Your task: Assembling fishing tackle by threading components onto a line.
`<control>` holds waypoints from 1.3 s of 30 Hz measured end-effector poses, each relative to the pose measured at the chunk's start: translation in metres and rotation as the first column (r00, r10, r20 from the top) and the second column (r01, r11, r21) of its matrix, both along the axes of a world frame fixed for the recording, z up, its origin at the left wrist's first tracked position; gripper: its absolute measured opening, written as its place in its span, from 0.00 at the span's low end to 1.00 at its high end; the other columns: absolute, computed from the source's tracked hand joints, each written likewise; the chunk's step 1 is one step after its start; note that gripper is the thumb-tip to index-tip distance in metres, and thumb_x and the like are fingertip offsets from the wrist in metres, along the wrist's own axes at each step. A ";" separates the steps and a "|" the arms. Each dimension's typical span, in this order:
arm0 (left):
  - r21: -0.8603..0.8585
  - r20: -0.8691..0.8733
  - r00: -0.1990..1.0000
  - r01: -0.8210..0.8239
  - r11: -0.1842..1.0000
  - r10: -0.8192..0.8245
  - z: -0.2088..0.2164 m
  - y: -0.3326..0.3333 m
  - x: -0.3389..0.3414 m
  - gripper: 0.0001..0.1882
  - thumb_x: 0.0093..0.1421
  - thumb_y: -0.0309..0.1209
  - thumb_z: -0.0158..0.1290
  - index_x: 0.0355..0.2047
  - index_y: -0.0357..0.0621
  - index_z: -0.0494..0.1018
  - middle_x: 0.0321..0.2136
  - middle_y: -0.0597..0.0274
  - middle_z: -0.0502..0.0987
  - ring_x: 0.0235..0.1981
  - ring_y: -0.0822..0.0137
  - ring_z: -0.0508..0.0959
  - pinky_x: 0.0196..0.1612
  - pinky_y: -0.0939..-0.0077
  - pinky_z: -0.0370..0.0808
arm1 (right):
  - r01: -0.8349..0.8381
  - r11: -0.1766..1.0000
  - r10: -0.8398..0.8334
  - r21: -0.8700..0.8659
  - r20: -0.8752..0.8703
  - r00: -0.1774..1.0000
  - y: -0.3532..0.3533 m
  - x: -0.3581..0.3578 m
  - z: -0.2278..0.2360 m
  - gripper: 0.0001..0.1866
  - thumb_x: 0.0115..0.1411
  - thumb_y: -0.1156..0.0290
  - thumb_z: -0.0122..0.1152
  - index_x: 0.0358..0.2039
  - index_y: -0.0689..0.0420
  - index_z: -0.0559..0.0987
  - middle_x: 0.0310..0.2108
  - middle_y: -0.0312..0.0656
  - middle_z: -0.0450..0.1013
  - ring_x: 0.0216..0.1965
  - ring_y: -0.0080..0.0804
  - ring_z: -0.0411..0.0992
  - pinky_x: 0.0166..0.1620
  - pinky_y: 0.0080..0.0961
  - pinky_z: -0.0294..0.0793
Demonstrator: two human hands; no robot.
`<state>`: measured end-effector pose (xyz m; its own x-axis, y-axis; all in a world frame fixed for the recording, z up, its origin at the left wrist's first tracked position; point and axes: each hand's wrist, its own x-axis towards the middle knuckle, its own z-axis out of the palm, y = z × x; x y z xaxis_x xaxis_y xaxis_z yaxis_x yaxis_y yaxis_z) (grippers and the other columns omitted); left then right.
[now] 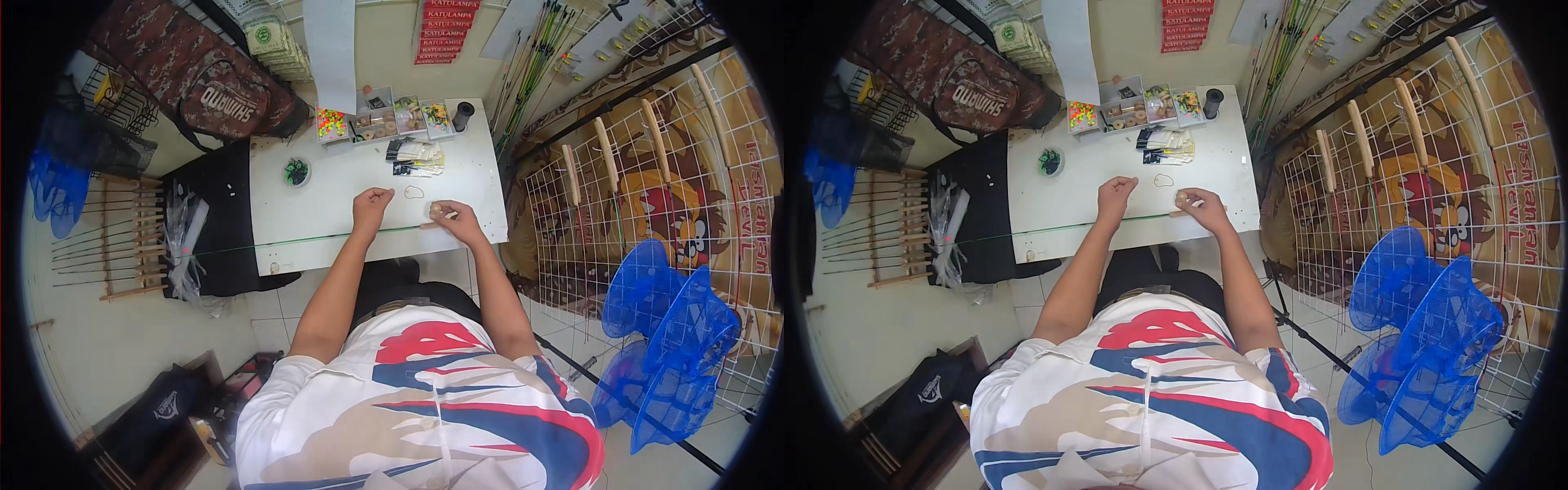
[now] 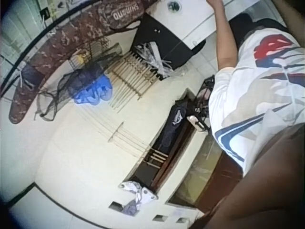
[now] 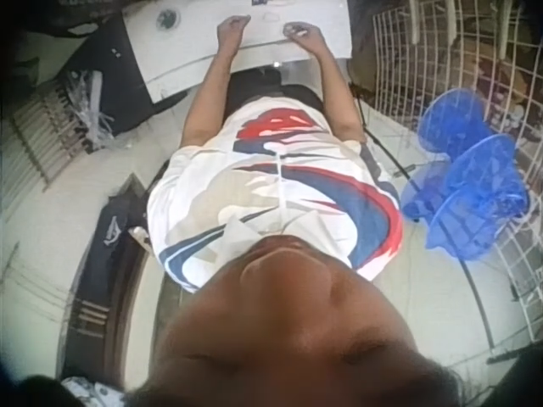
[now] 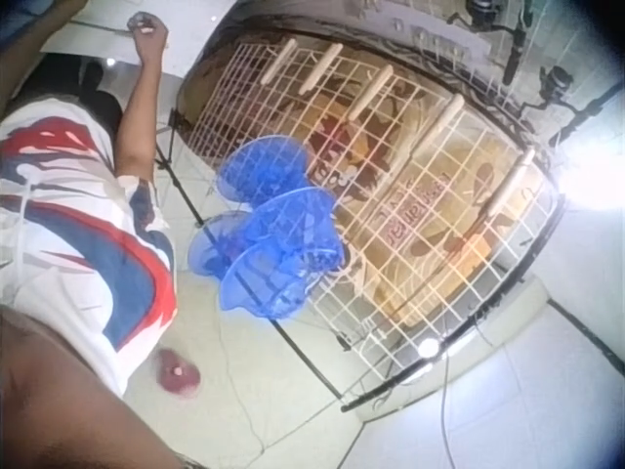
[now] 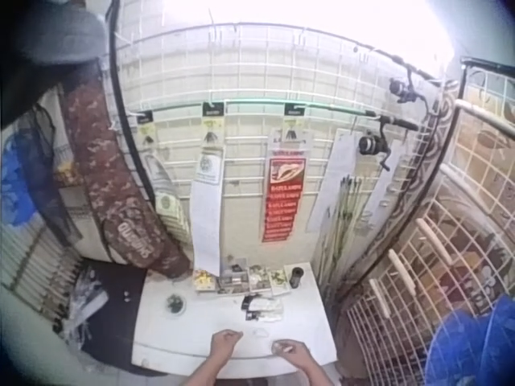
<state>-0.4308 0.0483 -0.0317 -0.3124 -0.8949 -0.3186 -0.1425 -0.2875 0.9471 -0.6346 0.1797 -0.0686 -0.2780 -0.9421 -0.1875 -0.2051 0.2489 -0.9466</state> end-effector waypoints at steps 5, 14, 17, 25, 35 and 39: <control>0.045 0.055 0.998 0.005 0.999 -0.007 -0.005 0.004 0.010 0.10 0.57 0.32 0.62 0.27 0.36 0.78 0.17 0.75 0.70 0.19 0.83 0.63 0.23 0.84 0.59 | 0.042 0.996 -0.067 0.076 0.376 0.924 -0.001 -0.005 0.014 0.18 0.56 0.70 0.68 0.46 0.60 0.78 0.38 0.38 0.80 0.37 0.20 0.73 0.44 0.20 0.71; 0.047 0.113 0.970 0.211 0.976 -0.215 -0.016 0.013 0.013 0.09 0.58 0.33 0.61 0.28 0.39 0.79 0.17 0.75 0.69 0.19 0.81 0.62 0.23 0.82 0.59 | 0.104 0.994 -0.086 0.012 0.666 0.741 -0.004 -0.011 0.011 0.16 0.53 0.85 0.65 0.43 0.63 0.75 0.44 0.46 0.76 0.44 0.30 0.76 0.49 0.25 0.76; 0.055 0.115 0.973 0.196 0.979 -0.201 -0.020 0.013 0.013 0.10 0.58 0.33 0.61 0.28 0.39 0.78 0.17 0.76 0.69 0.20 0.82 0.62 0.24 0.82 0.59 | 0.107 0.992 -0.124 0.065 0.633 0.764 -0.003 -0.008 0.015 0.17 0.53 0.85 0.65 0.44 0.63 0.75 0.45 0.44 0.74 0.46 0.34 0.77 0.51 0.27 0.77; 0.078 0.137 0.961 0.232 0.969 -0.241 -0.018 0.014 0.010 0.10 0.58 0.34 0.60 0.28 0.39 0.79 0.18 0.75 0.70 0.21 0.81 0.64 0.25 0.82 0.61 | 0.105 0.988 -0.154 0.116 0.607 0.779 0.003 -0.010 0.015 0.22 0.55 0.79 0.66 0.51 0.63 0.75 0.40 0.38 0.75 0.38 0.23 0.73 0.43 0.23 0.74; 0.049 0.102 0.937 0.330 0.943 -0.333 -0.024 0.021 0.006 0.12 0.58 0.35 0.61 0.31 0.37 0.79 0.20 0.73 0.73 0.23 0.80 0.67 0.28 0.82 0.64 | 0.059 0.996 -0.084 0.060 0.674 0.734 0.004 -0.006 0.022 0.21 0.53 0.84 0.64 0.49 0.64 0.76 0.41 0.41 0.76 0.42 0.26 0.75 0.50 0.20 0.75; 0.038 0.106 0.933 0.342 0.939 -0.344 -0.026 0.025 0.004 0.12 0.59 0.35 0.61 0.30 0.37 0.79 0.20 0.73 0.73 0.22 0.81 0.66 0.27 0.82 0.64 | 0.089 0.993 -0.116 0.074 0.641 0.759 0.003 -0.007 0.018 0.21 0.53 0.85 0.63 0.49 0.65 0.76 0.41 0.42 0.76 0.41 0.25 0.75 0.49 0.20 0.74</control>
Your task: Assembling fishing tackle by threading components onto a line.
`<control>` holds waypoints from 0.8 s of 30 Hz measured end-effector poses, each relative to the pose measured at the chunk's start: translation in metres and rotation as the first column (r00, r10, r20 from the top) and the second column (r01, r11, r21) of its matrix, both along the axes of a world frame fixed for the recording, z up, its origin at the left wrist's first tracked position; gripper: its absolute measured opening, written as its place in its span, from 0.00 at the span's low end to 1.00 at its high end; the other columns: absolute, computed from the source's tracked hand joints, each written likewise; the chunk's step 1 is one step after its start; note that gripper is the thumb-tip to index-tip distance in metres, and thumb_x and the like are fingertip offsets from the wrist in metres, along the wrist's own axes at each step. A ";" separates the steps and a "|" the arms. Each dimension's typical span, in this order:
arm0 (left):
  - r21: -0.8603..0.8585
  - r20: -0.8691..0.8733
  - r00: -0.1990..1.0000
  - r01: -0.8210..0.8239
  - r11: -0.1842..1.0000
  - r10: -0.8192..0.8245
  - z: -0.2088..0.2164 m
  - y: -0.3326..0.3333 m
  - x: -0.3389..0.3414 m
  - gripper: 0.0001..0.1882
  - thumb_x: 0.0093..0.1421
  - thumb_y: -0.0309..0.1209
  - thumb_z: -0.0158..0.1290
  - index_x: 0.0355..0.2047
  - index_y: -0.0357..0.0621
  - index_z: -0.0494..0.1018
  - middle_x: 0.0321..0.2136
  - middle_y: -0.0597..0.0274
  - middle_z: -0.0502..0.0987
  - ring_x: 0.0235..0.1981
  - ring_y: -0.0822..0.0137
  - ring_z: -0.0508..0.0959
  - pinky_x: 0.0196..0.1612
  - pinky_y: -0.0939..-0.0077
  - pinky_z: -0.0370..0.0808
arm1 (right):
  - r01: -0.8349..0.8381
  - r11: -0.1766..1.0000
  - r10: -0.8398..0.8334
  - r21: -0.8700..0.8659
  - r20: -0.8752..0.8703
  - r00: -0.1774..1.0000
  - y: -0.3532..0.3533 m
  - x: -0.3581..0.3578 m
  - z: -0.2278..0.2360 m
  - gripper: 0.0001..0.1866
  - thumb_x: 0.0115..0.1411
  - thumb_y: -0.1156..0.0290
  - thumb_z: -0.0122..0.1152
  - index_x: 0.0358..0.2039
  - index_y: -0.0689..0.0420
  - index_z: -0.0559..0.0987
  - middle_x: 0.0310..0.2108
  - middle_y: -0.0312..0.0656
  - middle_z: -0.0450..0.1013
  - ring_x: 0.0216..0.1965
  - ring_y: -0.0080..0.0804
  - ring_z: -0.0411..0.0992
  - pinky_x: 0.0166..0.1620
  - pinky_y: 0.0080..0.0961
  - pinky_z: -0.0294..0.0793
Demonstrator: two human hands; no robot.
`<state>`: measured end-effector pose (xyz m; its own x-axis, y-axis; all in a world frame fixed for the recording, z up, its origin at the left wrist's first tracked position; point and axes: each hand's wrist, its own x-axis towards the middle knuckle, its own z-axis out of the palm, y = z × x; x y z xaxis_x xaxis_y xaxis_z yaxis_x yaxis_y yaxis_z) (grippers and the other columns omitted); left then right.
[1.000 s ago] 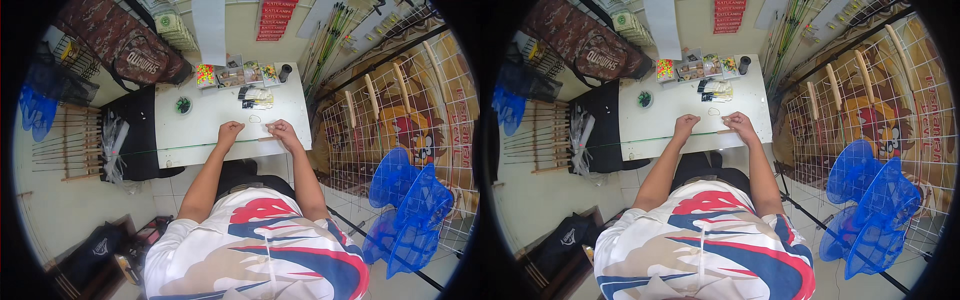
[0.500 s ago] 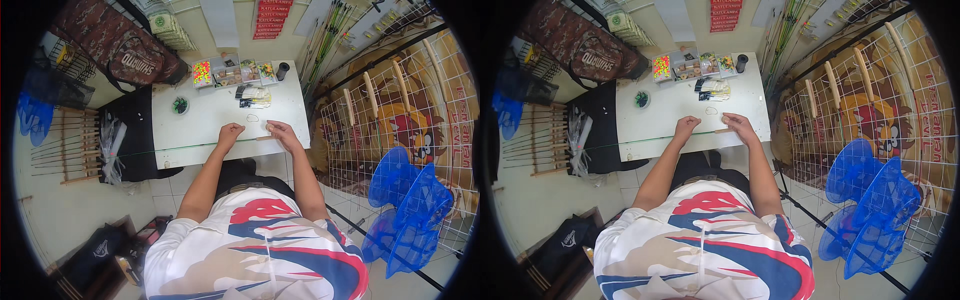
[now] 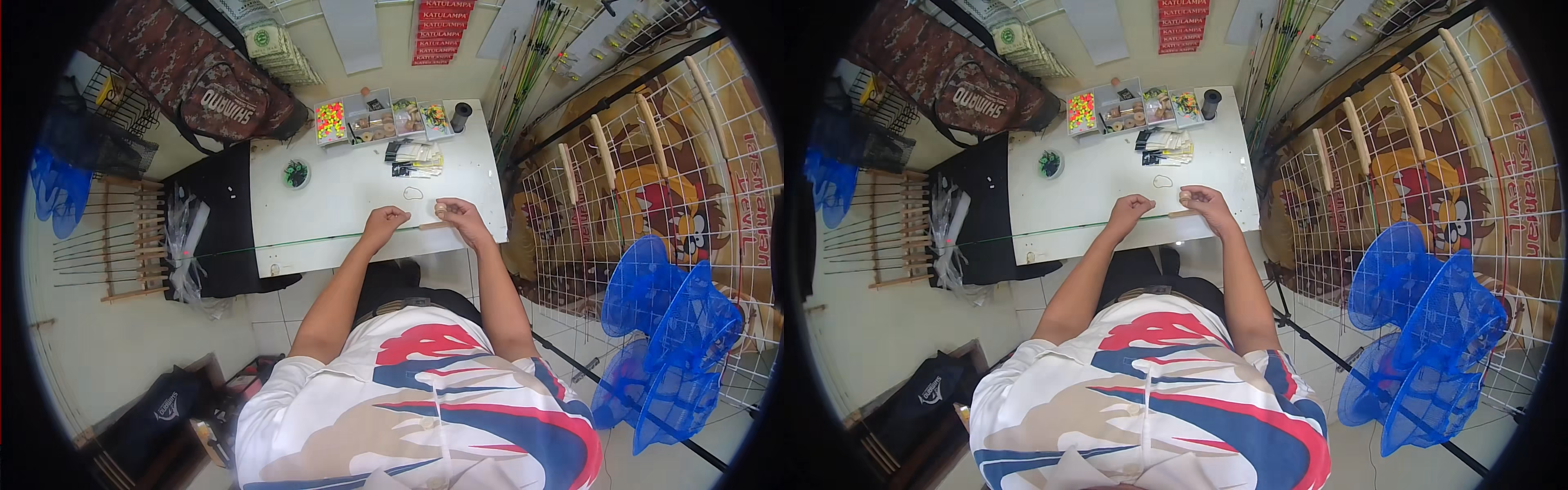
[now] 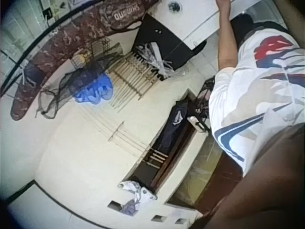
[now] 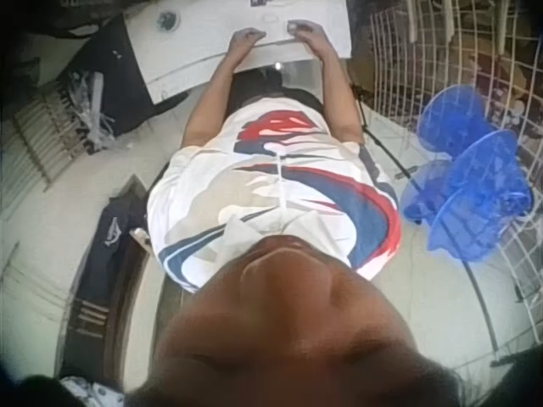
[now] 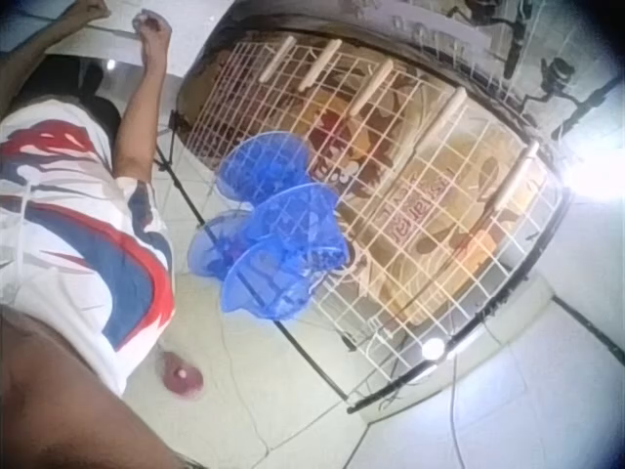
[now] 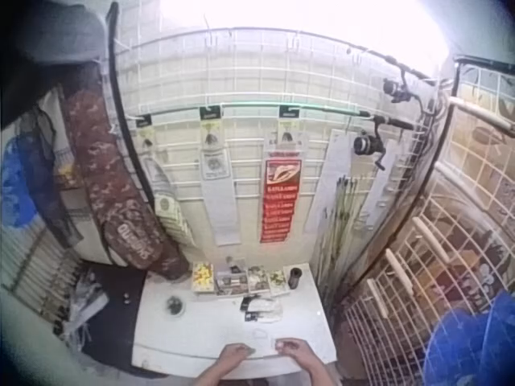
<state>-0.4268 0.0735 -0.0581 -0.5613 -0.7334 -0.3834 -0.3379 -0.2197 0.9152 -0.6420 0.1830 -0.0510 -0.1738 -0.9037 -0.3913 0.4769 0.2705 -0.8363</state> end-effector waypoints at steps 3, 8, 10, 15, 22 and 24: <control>0.014 -0.002 1.000 0.006 1.000 -0.006 0.004 0.002 0.000 0.12 0.58 0.35 0.61 0.29 0.37 0.79 0.19 0.74 0.72 0.22 0.81 0.66 0.27 0.82 0.63 | -0.021 1.000 0.020 -0.010 -0.104 0.994 0.002 0.000 -0.004 0.18 0.53 0.84 0.63 0.46 0.63 0.76 0.40 0.42 0.76 0.41 0.25 0.75 0.49 0.20 0.73; 0.007 0.042 0.996 0.085 0.996 -0.085 0.001 0.002 -0.004 0.12 0.59 0.36 0.60 0.32 0.38 0.80 0.25 0.68 0.79 0.28 0.78 0.72 0.35 0.81 0.69 | -0.030 0.997 0.029 -0.077 -0.004 1.000 0.005 -0.002 -0.018 0.14 0.52 0.85 0.63 0.40 0.61 0.77 0.38 0.41 0.75 0.40 0.24 0.75 0.47 0.20 0.74; -0.013 0.011 0.997 0.072 0.997 -0.072 -0.004 0.003 -0.002 0.12 0.58 0.37 0.61 0.30 0.39 0.80 0.23 0.71 0.76 0.26 0.79 0.69 0.32 0.82 0.66 | -0.036 0.997 0.038 -0.064 0.022 0.999 0.001 0.006 -0.005 0.17 0.52 0.84 0.62 0.44 0.63 0.77 0.38 0.41 0.75 0.39 0.25 0.75 0.45 0.21 0.76; -0.020 0.004 0.996 0.093 0.995 -0.093 0.000 0.004 -0.004 0.13 0.57 0.38 0.62 0.29 0.40 0.80 0.20 0.73 0.73 0.23 0.80 0.66 0.28 0.83 0.64 | -0.051 0.999 0.051 0.002 -0.023 0.998 -0.002 0.007 0.010 0.16 0.56 0.80 0.58 0.46 0.63 0.78 0.38 0.39 0.76 0.37 0.24 0.74 0.42 0.21 0.75; -0.008 -0.006 0.987 0.159 0.987 -0.159 -0.002 0.010 -0.003 0.13 0.58 0.39 0.61 0.30 0.39 0.80 0.20 0.71 0.74 0.23 0.79 0.68 0.28 0.82 0.64 | -0.064 0.997 0.057 -0.032 -0.190 0.980 0.002 0.007 0.005 0.17 0.51 0.81 0.61 0.44 0.64 0.79 0.33 0.37 0.77 0.35 0.21 0.73 0.40 0.19 0.74; -0.006 -0.001 0.986 0.167 0.986 -0.167 0.000 0.012 -0.004 0.13 0.59 0.39 0.60 0.30 0.39 0.80 0.20 0.71 0.75 0.23 0.79 0.69 0.28 0.82 0.65 | -0.069 0.997 0.063 -0.023 -0.192 0.979 0.001 0.006 0.001 0.17 0.51 0.82 0.62 0.44 0.65 0.79 0.33 0.38 0.77 0.35 0.22 0.74 0.40 0.19 0.74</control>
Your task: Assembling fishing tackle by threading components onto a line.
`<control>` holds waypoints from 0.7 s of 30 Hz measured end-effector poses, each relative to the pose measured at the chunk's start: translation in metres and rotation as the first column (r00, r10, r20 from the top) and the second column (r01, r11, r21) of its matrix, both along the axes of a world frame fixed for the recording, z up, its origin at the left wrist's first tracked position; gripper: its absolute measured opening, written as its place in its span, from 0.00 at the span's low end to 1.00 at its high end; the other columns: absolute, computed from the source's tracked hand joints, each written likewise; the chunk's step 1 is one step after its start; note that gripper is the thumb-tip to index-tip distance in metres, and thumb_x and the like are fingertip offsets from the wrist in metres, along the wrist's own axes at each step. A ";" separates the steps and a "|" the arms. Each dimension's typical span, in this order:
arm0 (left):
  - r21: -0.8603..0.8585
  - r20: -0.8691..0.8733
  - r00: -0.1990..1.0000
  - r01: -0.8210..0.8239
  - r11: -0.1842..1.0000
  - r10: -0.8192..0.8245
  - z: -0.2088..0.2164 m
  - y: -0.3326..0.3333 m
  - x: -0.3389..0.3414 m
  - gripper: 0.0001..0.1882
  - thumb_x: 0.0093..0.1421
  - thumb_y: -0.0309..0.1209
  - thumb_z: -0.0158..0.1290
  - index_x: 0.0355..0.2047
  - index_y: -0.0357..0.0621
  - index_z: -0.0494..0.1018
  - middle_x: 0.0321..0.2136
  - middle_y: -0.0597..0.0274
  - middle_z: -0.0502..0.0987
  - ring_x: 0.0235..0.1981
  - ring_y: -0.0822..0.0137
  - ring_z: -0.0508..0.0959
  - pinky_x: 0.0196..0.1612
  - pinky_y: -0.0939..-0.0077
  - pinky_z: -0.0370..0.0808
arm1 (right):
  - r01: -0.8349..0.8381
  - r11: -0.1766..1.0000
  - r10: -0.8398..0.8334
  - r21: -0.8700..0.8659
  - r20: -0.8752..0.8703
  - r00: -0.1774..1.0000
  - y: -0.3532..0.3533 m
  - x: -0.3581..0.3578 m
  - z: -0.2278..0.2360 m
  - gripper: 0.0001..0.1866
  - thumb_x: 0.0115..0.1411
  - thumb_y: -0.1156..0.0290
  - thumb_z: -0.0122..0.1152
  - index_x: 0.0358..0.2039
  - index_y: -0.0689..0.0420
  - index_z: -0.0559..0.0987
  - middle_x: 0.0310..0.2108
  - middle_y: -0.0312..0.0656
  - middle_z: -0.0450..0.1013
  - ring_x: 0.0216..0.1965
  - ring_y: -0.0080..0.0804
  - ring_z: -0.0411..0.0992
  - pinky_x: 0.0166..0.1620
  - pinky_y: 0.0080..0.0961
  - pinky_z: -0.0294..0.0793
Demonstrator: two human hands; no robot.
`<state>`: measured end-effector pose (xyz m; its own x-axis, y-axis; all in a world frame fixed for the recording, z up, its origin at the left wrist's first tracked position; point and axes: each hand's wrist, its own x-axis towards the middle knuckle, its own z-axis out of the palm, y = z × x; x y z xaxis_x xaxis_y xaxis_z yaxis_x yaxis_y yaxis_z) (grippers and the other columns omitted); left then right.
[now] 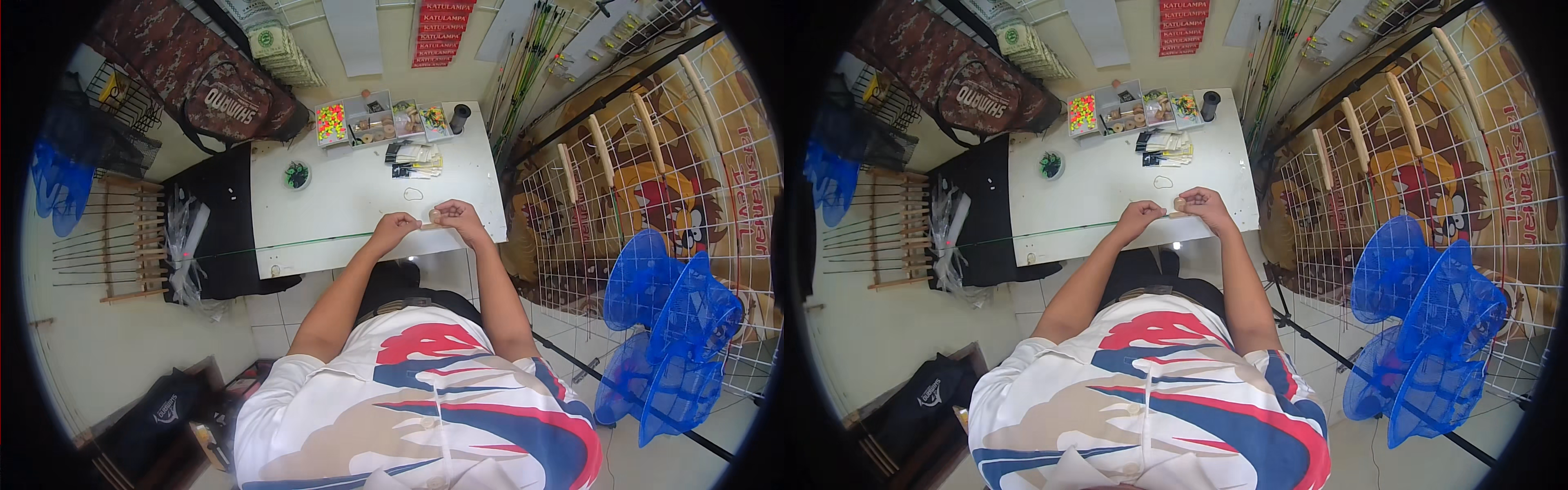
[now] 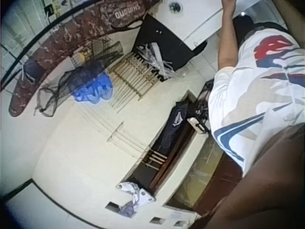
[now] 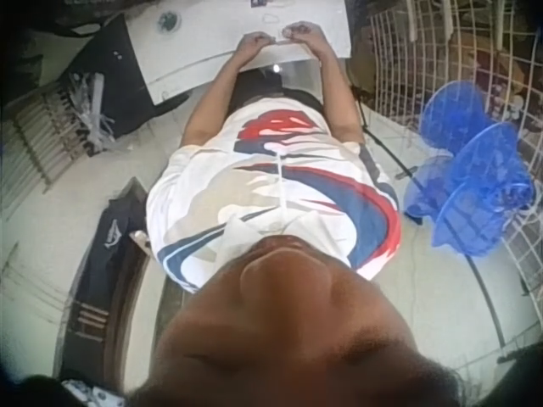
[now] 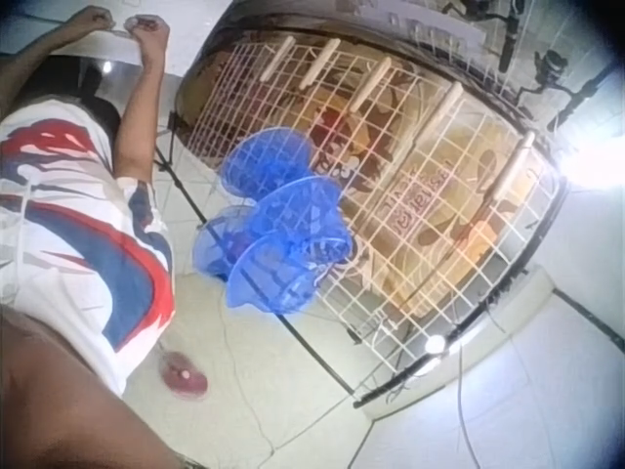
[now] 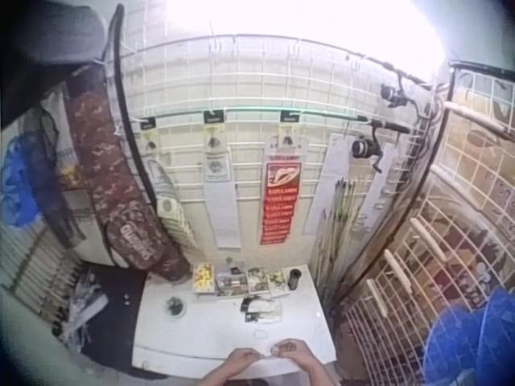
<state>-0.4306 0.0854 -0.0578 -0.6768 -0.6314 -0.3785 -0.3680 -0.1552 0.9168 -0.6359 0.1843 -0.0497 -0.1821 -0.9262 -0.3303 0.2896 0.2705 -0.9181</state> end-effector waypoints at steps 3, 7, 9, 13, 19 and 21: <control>-0.032 -0.004 1.000 0.013 0.999 -0.013 -0.001 0.002 0.000 0.14 0.59 0.40 0.60 0.31 0.40 0.81 0.21 0.70 0.75 0.24 0.78 0.69 0.29 0.82 0.66 | 0.004 1.000 -0.003 -0.015 0.052 0.999 0.002 0.000 -0.004 0.18 0.50 0.83 0.64 0.44 0.65 0.78 0.35 0.40 0.77 0.35 0.24 0.75 0.42 0.19 0.76; 0.006 -0.014 0.998 0.055 0.998 -0.055 -0.003 0.004 0.003 0.14 0.61 0.40 0.59 0.35 0.40 0.80 0.26 0.69 0.78 0.29 0.77 0.72 0.36 0.81 0.69 | -0.045 0.998 0.043 0.033 0.077 0.996 0.004 0.004 0.001 0.19 0.50 0.83 0.64 0.45 0.65 0.78 0.37 0.42 0.78 0.37 0.27 0.76 0.44 0.22 0.76; 0.017 -0.013 0.998 0.061 0.998 -0.061 -0.002 0.006 0.004 0.14 0.61 0.40 0.59 0.35 0.40 0.80 0.26 0.69 0.78 0.29 0.77 0.72 0.36 0.81 0.69 | -0.063 0.997 0.059 0.043 0.079 0.995 0.004 0.004 0.004 0.19 0.50 0.83 0.64 0.45 0.65 0.78 0.38 0.43 0.78 0.38 0.27 0.76 0.45 0.22 0.76; 0.005 -0.027 0.998 0.060 0.998 -0.059 0.006 0.009 0.004 0.14 0.61 0.41 0.58 0.35 0.43 0.80 0.24 0.72 0.75 0.25 0.79 0.68 0.29 0.82 0.66 | -0.088 0.996 0.088 0.000 -0.094 0.992 0.003 0.006 0.002 0.20 0.50 0.84 0.63 0.45 0.63 0.78 0.39 0.42 0.78 0.40 0.26 0.76 0.47 0.21 0.74; 0.016 -0.053 0.997 0.055 0.998 -0.054 0.010 0.009 0.003 0.14 0.62 0.43 0.58 0.35 0.45 0.80 0.23 0.73 0.74 0.23 0.80 0.67 0.25 0.83 0.63 | -0.073 0.997 0.073 -0.034 0.001 0.997 0.004 0.001 -0.016 0.22 0.48 0.86 0.64 0.46 0.63 0.77 0.36 0.39 0.77 0.39 0.24 0.76 0.46 0.20 0.75; 0.025 -0.048 0.997 0.059 0.998 -0.057 0.004 0.008 0.004 0.15 0.62 0.43 0.58 0.35 0.44 0.80 0.23 0.72 0.74 0.24 0.79 0.68 0.27 0.82 0.64 | -0.081 0.997 0.081 -0.018 0.035 0.996 0.004 0.001 -0.015 0.23 0.47 0.86 0.64 0.47 0.63 0.77 0.36 0.39 0.77 0.39 0.24 0.76 0.46 0.20 0.75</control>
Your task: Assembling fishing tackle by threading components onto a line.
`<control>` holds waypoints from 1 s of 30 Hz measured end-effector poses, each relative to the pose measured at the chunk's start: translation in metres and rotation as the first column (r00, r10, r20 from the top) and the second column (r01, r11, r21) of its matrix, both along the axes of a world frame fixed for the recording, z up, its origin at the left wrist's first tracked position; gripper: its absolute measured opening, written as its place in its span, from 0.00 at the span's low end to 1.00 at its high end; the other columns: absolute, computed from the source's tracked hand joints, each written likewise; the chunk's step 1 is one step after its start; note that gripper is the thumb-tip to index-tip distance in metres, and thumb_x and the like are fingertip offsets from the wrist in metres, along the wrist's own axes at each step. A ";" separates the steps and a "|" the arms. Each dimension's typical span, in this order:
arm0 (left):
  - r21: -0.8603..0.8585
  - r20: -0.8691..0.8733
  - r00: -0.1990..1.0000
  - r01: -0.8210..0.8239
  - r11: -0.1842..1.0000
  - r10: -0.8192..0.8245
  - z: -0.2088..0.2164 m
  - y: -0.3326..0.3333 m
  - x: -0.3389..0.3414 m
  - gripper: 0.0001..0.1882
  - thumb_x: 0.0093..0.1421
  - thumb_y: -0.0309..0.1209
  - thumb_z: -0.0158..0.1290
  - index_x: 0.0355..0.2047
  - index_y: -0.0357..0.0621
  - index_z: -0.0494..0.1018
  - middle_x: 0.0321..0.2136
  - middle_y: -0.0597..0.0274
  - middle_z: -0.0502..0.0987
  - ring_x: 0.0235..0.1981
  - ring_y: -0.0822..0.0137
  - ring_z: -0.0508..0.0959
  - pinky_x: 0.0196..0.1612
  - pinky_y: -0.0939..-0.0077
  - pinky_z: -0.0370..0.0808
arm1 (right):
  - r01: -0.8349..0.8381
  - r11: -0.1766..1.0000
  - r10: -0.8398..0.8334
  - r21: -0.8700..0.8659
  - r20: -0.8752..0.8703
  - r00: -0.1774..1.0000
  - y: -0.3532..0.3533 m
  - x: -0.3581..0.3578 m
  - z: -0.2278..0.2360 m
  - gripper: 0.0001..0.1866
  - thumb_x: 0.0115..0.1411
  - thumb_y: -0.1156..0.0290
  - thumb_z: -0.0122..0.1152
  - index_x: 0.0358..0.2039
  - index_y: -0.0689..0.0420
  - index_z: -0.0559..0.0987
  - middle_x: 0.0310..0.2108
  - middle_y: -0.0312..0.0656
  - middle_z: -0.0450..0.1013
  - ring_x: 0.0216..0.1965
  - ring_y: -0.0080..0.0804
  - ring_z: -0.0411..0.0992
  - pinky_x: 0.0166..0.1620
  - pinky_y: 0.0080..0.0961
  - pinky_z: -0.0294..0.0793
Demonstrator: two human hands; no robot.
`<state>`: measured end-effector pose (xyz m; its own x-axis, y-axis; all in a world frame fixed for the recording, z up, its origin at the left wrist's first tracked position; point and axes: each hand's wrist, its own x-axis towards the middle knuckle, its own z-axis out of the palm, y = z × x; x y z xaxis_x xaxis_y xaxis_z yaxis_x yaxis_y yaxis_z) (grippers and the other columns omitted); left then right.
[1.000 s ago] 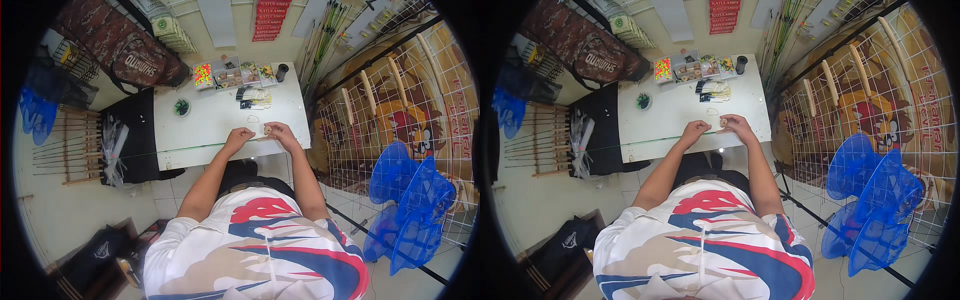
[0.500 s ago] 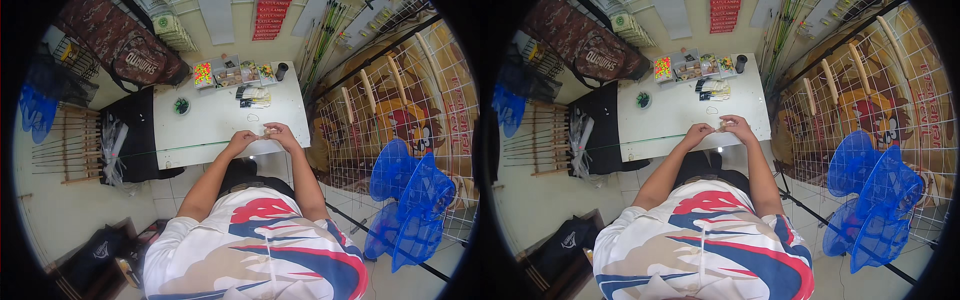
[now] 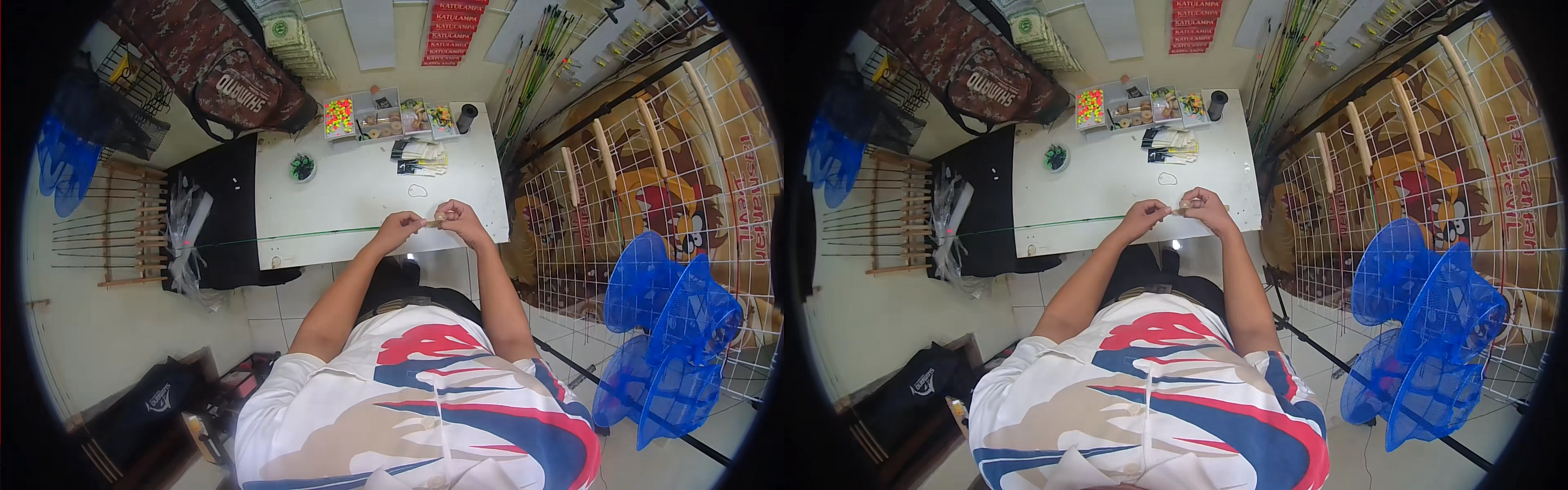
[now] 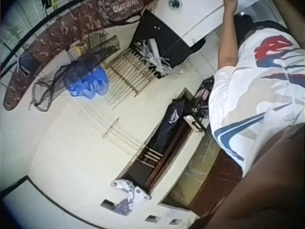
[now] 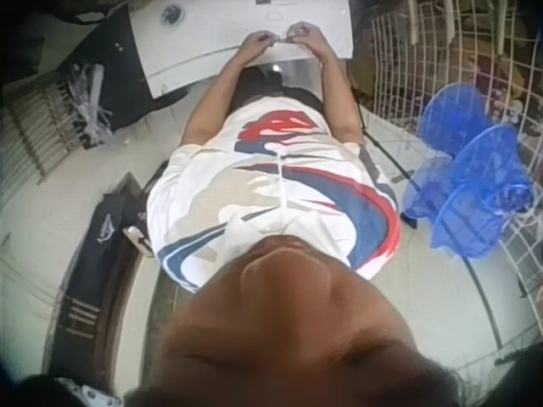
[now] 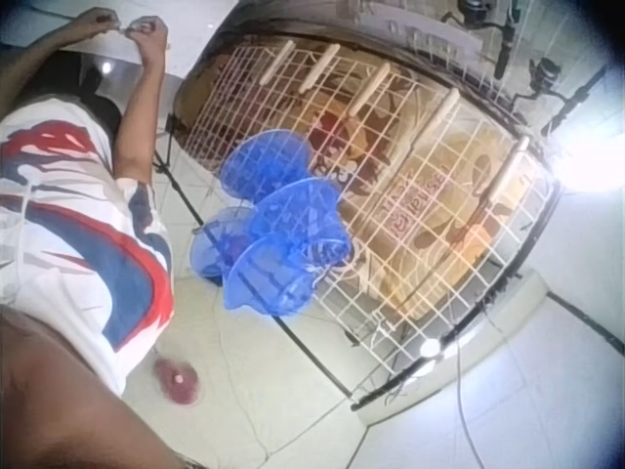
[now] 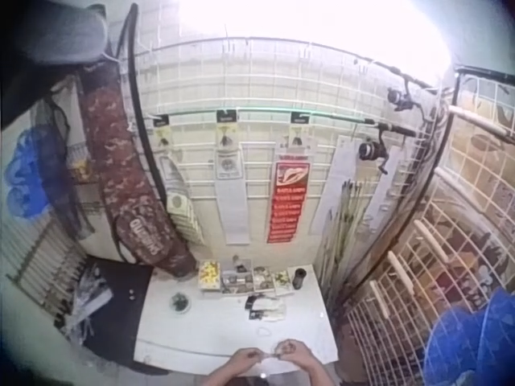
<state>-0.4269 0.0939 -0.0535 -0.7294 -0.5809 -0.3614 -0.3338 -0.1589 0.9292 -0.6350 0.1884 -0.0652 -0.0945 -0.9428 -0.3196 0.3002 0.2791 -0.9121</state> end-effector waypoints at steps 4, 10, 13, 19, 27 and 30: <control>-0.057 -0.018 1.000 -0.012 0.998 0.011 -0.017 -0.001 0.004 0.15 0.62 0.42 0.58 0.35 0.42 0.80 0.25 0.69 0.77 0.28 0.77 0.72 0.33 0.80 0.68 | -0.024 1.000 0.023 0.015 0.060 0.998 -0.003 0.009 0.024 0.22 0.49 0.85 0.62 0.47 0.62 0.77 0.37 0.36 0.77 0.40 0.23 0.75 0.47 0.21 0.73; -0.059 -0.027 0.999 -0.018 0.998 0.016 -0.016 -0.003 0.003 0.14 0.62 0.40 0.58 0.36 0.40 0.80 0.27 0.67 0.79 0.30 0.76 0.73 0.37 0.80 0.70 | -0.093 0.994 0.101 0.055 -0.172 0.980 -0.008 0.004 0.016 0.21 0.49 0.82 0.64 0.47 0.61 0.77 0.37 0.37 0.77 0.40 0.23 0.75 0.47 0.21 0.73; -0.048 -0.028 1.000 -0.007 0.999 0.006 -0.016 -0.004 0.001 0.14 0.62 0.40 0.58 0.36 0.40 0.80 0.28 0.67 0.79 0.30 0.76 0.73 0.36 0.80 0.70 | -0.066 0.998 0.067 0.013 -0.150 0.986 -0.007 0.002 0.006 0.21 0.51 0.81 0.63 0.48 0.62 0.77 0.37 0.37 0.77 0.40 0.23 0.75 0.47 0.21 0.73; -0.044 -0.031 1.000 -0.004 0.999 0.003 -0.015 -0.006 0.001 0.14 0.62 0.40 0.58 0.37 0.40 0.79 0.28 0.67 0.78 0.30 0.76 0.73 0.36 0.80 0.71 | -0.005 1.000 0.005 0.013 -0.008 1.000 -0.007 0.010 0.020 0.22 0.49 0.80 0.68 0.46 0.64 0.78 0.34 0.37 0.77 0.37 0.23 0.75 0.41 0.18 0.75; -0.064 -0.012 1.000 -0.017 0.998 0.017 -0.012 -0.006 -0.003 0.15 0.62 0.40 0.58 0.36 0.39 0.80 0.27 0.65 0.79 0.29 0.75 0.75 0.37 0.78 0.72 | -0.095 0.994 0.105 0.051 -0.248 0.963 -0.007 0.006 0.020 0.19 0.53 0.77 0.67 0.47 0.62 0.78 0.37 0.38 0.77 0.39 0.23 0.74 0.46 0.20 0.73; -0.075 -0.039 0.999 -0.011 0.997 0.008 -0.011 -0.006 -0.006 0.14 0.61 0.39 0.58 0.36 0.39 0.80 0.26 0.65 0.79 0.29 0.75 0.75 0.37 0.78 0.72 | -0.066 0.998 0.066 0.008 -0.142 0.988 -0.005 0.000 0.010 0.18 0.51 0.79 0.66 0.45 0.62 0.78 0.38 0.38 0.77 0.39 0.23 0.74 0.46 0.20 0.73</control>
